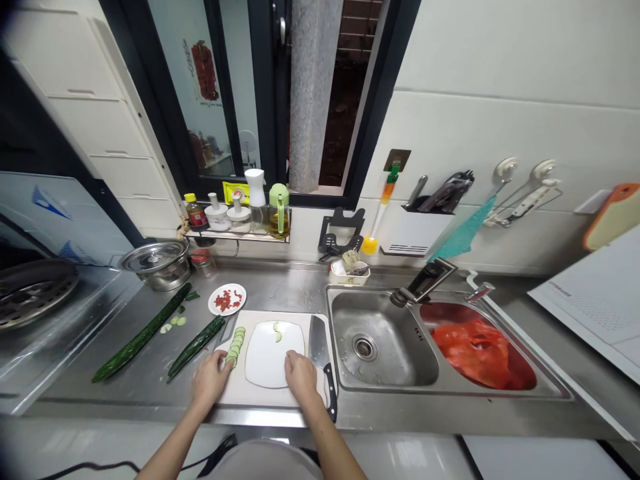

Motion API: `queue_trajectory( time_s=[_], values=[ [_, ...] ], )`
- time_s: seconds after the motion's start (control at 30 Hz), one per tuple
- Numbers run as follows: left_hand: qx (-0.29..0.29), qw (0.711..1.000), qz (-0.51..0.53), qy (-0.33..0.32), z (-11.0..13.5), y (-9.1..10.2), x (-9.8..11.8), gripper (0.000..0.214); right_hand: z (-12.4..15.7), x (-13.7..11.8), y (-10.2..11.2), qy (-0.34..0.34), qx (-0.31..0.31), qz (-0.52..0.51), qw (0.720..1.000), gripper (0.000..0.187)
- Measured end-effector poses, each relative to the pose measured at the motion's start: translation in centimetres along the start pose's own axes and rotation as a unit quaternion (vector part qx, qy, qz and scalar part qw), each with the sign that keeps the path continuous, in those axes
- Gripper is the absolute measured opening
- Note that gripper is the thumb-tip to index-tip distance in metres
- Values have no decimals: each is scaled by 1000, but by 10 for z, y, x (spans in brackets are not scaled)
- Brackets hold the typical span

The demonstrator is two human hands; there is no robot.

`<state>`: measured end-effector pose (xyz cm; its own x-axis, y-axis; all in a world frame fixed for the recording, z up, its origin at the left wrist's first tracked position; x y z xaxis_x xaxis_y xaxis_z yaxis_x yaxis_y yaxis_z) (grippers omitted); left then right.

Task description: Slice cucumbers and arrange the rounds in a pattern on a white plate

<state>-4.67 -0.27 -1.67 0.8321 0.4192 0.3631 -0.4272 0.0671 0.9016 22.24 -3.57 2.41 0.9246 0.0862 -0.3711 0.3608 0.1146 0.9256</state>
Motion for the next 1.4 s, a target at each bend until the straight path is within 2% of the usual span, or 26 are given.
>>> queue_trajectory(
  time_s=[0.37,0.73,0.93,1.17,1.27,1.4],
  values=[
    [12,1000,5,3,0,1,1,26,0,2,1,-7,17,-28,999,30],
    [-5,1000,-9,20,0,2,0,28,-3,4,2,-6,27,-60,998,29],
    [-3,999,1,36,2,2,-1,36,-3,5,2,-1,26,-71,997,31],
    [-13,999,45,24,2,-4,4,19,-4,5,2,-3,24,-72,997,31],
    [-11,997,70,16,3,-5,3,20,-4,5,3,0,25,-70,997,31],
    [4,1000,28,-9,3,-3,2,25,-3,8,2,-1,27,-65,998,31]
  ],
)
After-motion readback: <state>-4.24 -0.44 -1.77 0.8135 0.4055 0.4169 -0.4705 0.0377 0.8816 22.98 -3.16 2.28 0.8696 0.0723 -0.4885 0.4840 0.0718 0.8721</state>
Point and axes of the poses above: each hand's wrist, its own z-axis away from the middle knuckle, its own y-axis out of the back of the hand, x = y × z, the point moved 7 cm from there along -z, towards the middle knuckle, and after that the axes turned 13 degrees about y, right-handed, at the moved point
